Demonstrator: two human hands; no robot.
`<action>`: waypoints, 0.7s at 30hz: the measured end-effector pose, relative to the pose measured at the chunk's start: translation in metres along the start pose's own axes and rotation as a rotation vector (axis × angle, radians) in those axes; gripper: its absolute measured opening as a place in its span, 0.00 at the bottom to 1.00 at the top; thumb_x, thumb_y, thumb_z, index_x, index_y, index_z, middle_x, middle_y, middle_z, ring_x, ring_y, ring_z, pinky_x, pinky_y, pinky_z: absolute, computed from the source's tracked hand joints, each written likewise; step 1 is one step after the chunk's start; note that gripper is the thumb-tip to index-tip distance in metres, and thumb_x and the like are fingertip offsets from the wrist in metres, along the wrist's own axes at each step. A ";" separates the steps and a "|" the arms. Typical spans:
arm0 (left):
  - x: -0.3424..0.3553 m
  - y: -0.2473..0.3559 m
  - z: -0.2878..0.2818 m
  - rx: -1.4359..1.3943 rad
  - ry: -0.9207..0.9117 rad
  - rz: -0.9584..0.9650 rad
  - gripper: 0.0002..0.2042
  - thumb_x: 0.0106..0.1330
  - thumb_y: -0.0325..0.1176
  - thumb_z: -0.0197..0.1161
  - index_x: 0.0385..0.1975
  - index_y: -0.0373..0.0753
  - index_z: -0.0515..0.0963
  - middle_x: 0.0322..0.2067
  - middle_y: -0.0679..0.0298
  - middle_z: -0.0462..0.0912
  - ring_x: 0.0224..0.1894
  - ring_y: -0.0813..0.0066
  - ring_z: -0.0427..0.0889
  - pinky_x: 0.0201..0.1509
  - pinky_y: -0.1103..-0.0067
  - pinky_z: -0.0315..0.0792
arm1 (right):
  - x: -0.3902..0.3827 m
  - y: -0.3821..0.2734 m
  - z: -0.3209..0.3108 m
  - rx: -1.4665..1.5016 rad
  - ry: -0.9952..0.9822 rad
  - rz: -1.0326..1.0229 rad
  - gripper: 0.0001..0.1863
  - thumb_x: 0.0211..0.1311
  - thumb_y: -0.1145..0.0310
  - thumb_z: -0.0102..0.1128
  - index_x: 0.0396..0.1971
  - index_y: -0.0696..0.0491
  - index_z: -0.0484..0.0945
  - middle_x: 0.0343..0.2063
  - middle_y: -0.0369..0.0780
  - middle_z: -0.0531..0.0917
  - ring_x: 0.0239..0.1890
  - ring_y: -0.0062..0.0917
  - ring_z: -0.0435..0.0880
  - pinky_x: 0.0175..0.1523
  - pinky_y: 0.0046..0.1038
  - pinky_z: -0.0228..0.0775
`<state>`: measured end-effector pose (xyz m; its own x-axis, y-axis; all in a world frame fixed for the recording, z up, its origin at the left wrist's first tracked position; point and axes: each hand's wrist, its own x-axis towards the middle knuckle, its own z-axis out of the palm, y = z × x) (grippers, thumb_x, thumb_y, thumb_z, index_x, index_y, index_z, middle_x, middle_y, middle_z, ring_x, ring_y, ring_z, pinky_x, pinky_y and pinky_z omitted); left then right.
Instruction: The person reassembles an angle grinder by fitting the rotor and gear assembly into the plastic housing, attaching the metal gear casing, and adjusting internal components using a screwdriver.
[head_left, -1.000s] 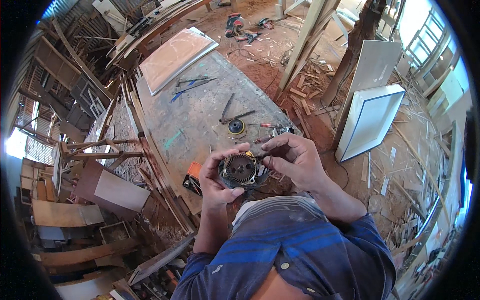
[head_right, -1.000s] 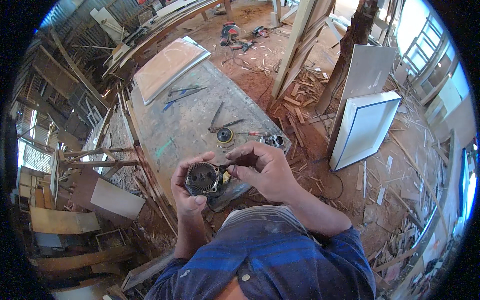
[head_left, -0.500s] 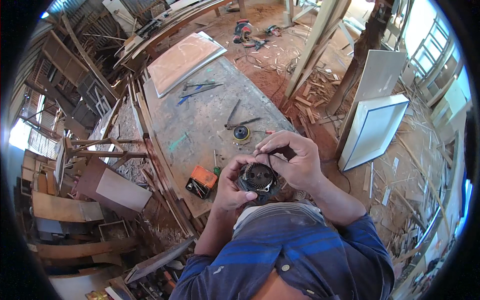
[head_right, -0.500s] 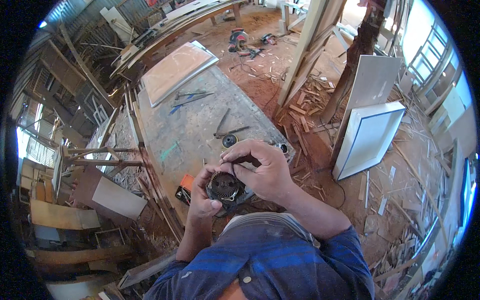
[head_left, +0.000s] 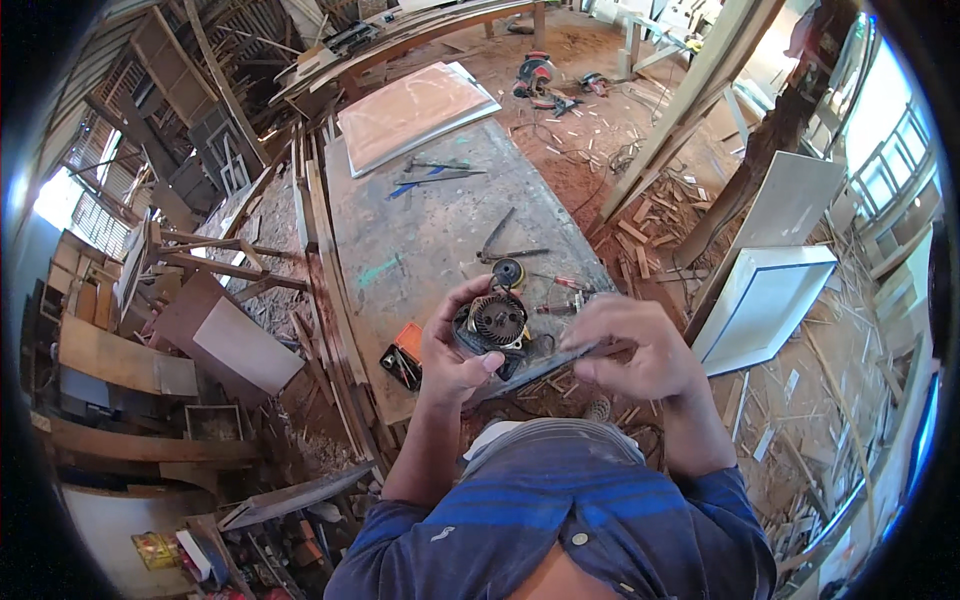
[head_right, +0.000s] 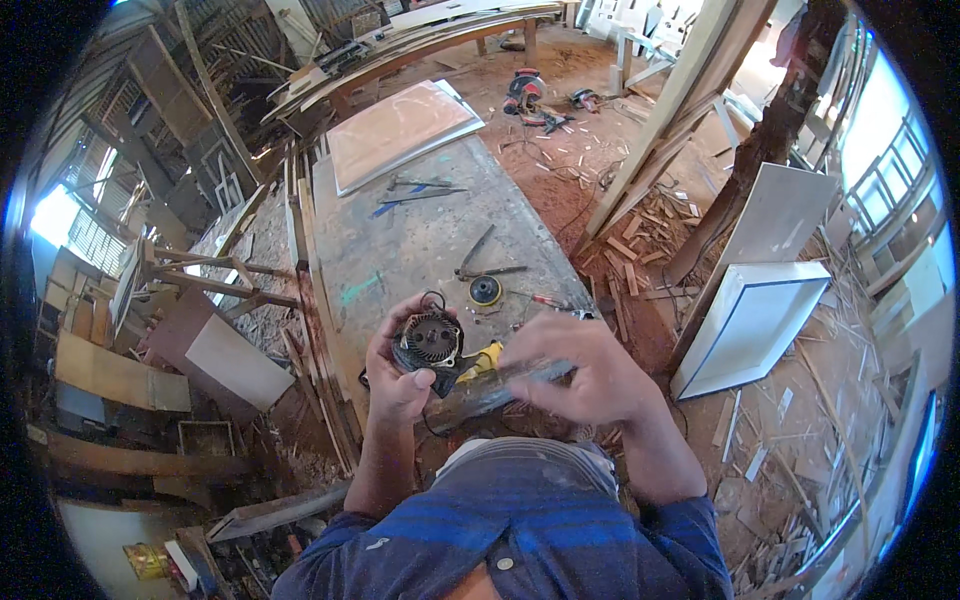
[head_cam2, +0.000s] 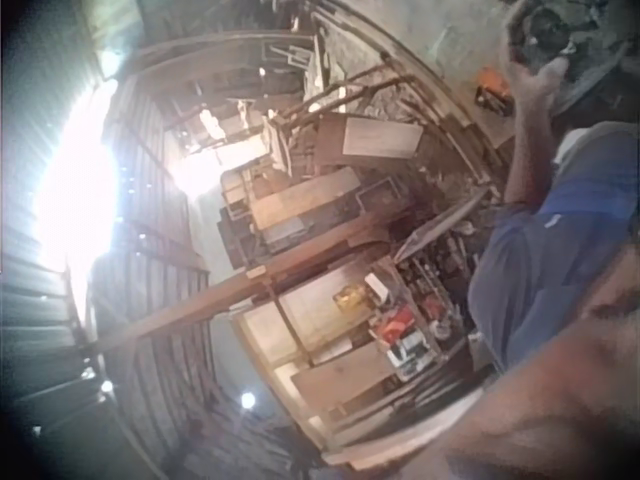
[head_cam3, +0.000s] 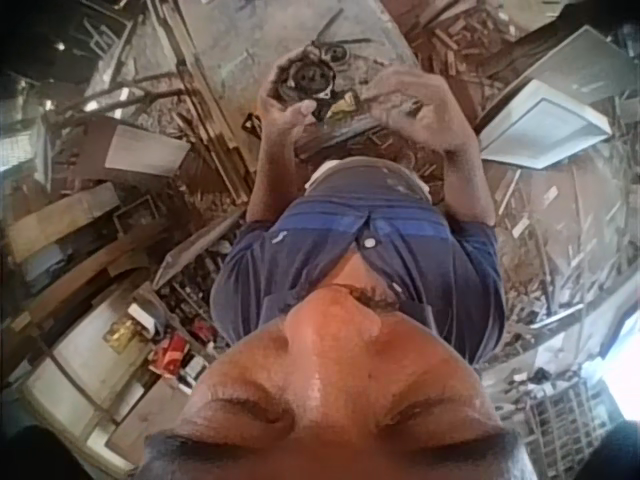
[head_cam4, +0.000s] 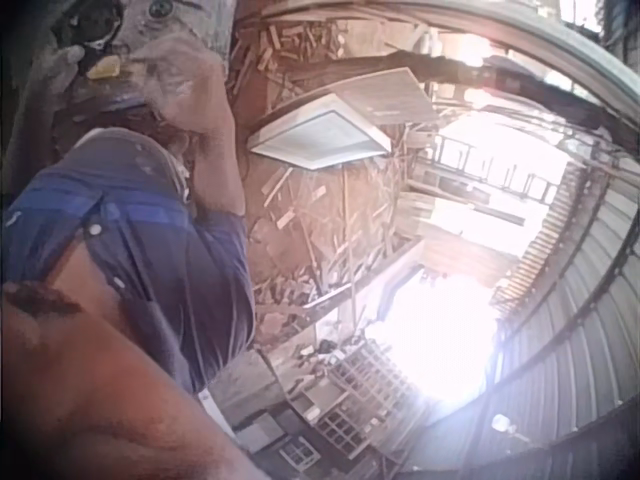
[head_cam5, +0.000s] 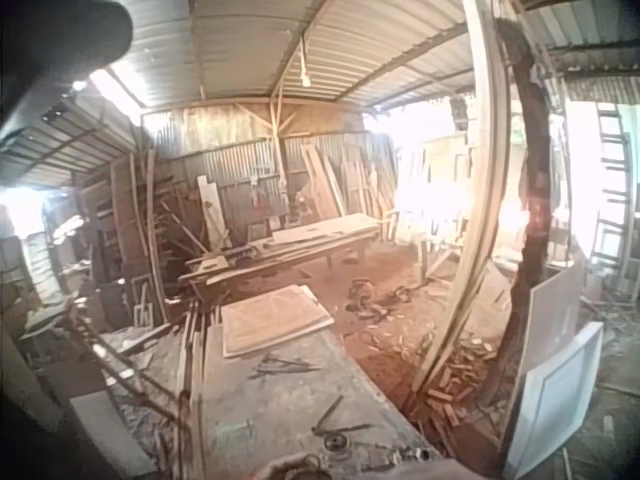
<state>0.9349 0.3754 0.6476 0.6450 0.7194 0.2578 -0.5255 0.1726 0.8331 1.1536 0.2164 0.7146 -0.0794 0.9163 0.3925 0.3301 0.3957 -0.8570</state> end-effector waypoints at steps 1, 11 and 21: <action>-0.001 -0.002 -0.003 -0.001 0.001 -0.002 0.45 0.52 0.37 0.87 0.70 0.29 0.71 0.62 0.49 0.83 0.64 0.62 0.84 0.72 0.65 0.77 | 0.004 -0.002 0.001 -0.084 0.096 0.034 0.09 0.61 0.75 0.76 0.42 0.54 0.89 0.43 0.42 0.91 0.51 0.38 0.89 0.60 0.40 0.79; -0.006 0.004 0.003 0.173 -0.123 -0.099 0.42 0.50 0.26 0.86 0.69 0.29 0.75 0.61 0.56 0.84 0.64 0.69 0.84 0.72 0.70 0.75 | 0.041 -0.011 -0.005 -0.508 0.092 -0.246 0.16 0.56 0.72 0.80 0.45 0.51 0.91 0.39 0.37 0.89 0.45 0.36 0.87 0.51 0.38 0.81; -0.007 0.013 0.001 0.273 -0.166 -0.082 0.42 0.51 0.26 0.85 0.70 0.29 0.74 0.61 0.57 0.84 0.64 0.70 0.83 0.72 0.72 0.74 | 0.046 -0.014 -0.007 -0.660 -0.097 -0.159 0.12 0.59 0.71 0.77 0.43 0.52 0.89 0.39 0.38 0.87 0.44 0.41 0.85 0.52 0.42 0.79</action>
<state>0.9247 0.3718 0.6572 0.7725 0.5870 0.2423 -0.3149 0.0227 0.9489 1.1516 0.2521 0.7468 -0.2485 0.8637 0.4385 0.8089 0.4341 -0.3966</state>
